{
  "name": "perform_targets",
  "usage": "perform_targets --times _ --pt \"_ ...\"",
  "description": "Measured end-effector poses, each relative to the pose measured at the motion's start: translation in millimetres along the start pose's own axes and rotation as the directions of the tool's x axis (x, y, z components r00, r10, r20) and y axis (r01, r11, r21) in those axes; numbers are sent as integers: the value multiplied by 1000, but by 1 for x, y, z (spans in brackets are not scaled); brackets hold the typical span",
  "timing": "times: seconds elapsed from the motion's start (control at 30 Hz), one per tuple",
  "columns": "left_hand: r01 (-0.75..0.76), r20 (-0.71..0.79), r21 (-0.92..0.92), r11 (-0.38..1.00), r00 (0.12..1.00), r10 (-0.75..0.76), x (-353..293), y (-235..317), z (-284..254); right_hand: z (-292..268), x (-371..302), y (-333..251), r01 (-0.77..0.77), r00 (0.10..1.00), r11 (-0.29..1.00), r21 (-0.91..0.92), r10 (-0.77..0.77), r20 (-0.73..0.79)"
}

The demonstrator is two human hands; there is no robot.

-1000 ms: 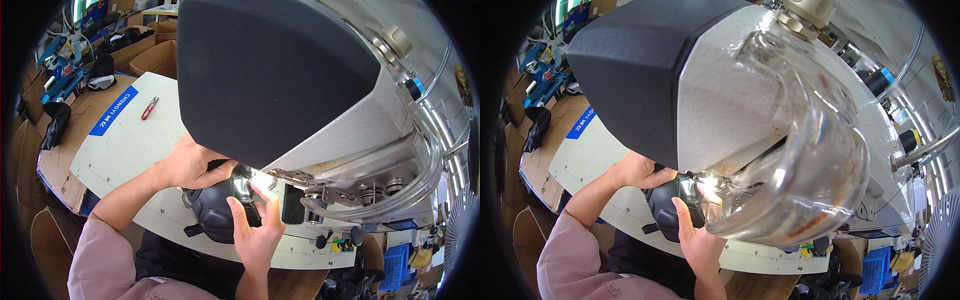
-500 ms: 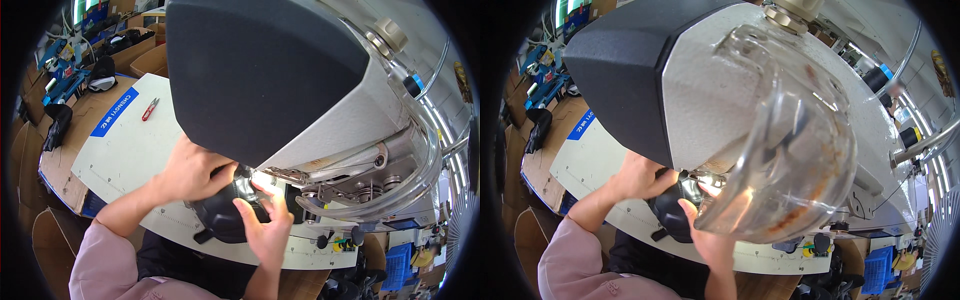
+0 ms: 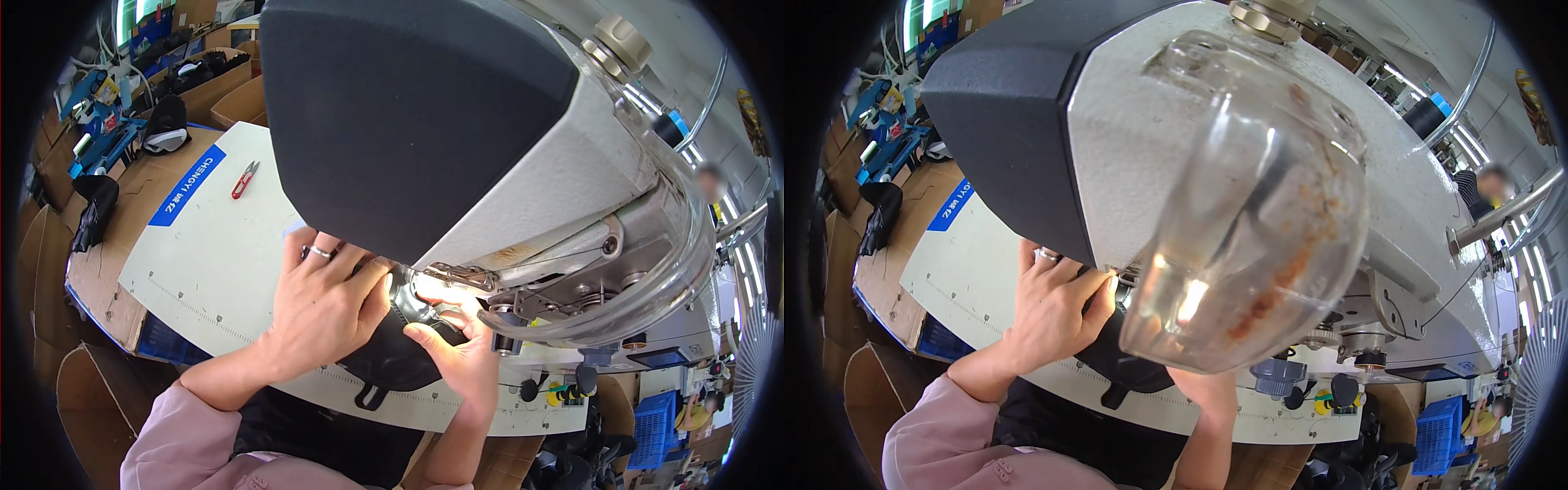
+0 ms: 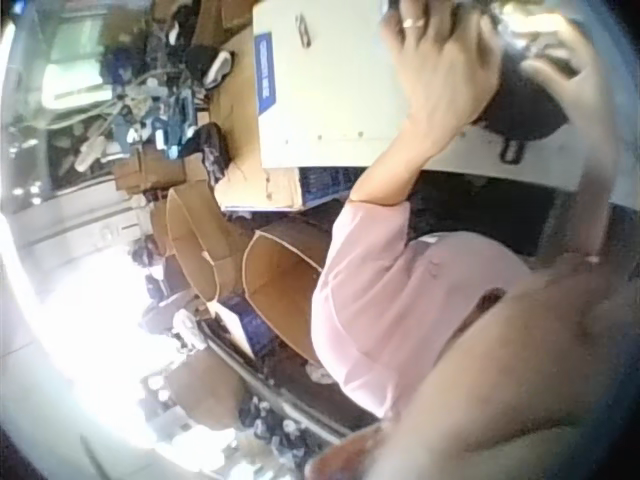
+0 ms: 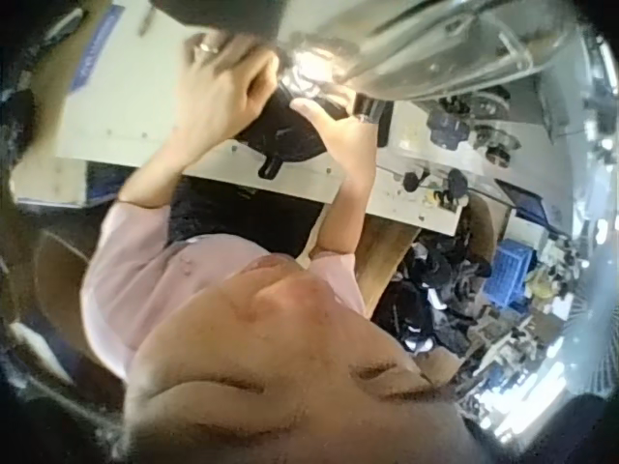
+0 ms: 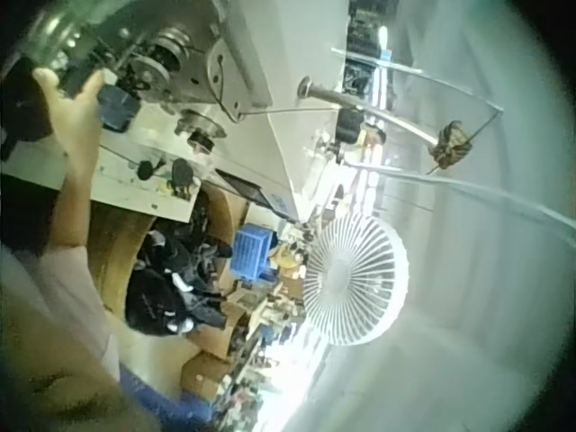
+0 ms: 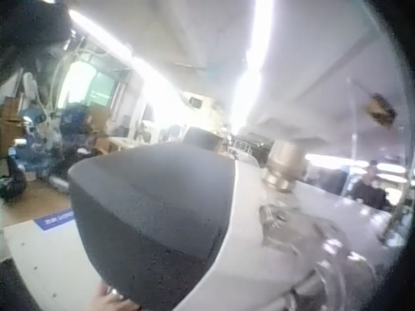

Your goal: The person stitches shoe upper components using a sewing machine, trims threads with snips, and sews additional pieces onto the shoe.

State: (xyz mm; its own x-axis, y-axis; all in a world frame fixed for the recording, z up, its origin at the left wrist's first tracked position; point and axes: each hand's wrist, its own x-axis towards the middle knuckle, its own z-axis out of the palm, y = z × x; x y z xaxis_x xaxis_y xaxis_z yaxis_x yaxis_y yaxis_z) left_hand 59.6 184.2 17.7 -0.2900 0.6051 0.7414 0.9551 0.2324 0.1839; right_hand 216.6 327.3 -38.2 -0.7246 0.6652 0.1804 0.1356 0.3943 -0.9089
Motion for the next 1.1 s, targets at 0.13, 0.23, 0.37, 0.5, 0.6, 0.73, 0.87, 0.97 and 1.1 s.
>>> perform_targets --times 0.13,0.23,0.37,0.5,0.6,0.73,0.87,0.97,1.1 --pt "48 23 120 992 998 -51 -7 22 -4 -16 15 8 33 997 998 -53 -29 77" --pt "68 29 141 988 997 -73 -7 23 -5 -18 22 -25 155 979 974 -166 -129 156" --pt "56 10 100 993 998 -57 -5 16 -2 -12 18 -24 134 983 991 -21 -130 130" --pt "52 42 31 998 998 -54 -3 9 2 -4 9 22 10 1000 968 252 -5 -22" --pt "28 41 10 1000 999 -28 0 4 1 -1 2 26 -8 994 946 323 42 -97" --pt "1 52 -6 1000 999 0 0 -7 1 7 0 -15 -165 980 894 417 197 -34" --pt "-32 7 -42 999 999 32 5 -16 4 19 -1 -15 -19 996 995 -103 9 -94" --pt "-46 44 -154 987 998 53 9 -28 8 33 -3 -38 36 992 995 -90 -47 -119" --pt "-60 39 -238 969 997 72 -1 -32 7 43 -7 -50 105 974 993 -53 -113 -198"
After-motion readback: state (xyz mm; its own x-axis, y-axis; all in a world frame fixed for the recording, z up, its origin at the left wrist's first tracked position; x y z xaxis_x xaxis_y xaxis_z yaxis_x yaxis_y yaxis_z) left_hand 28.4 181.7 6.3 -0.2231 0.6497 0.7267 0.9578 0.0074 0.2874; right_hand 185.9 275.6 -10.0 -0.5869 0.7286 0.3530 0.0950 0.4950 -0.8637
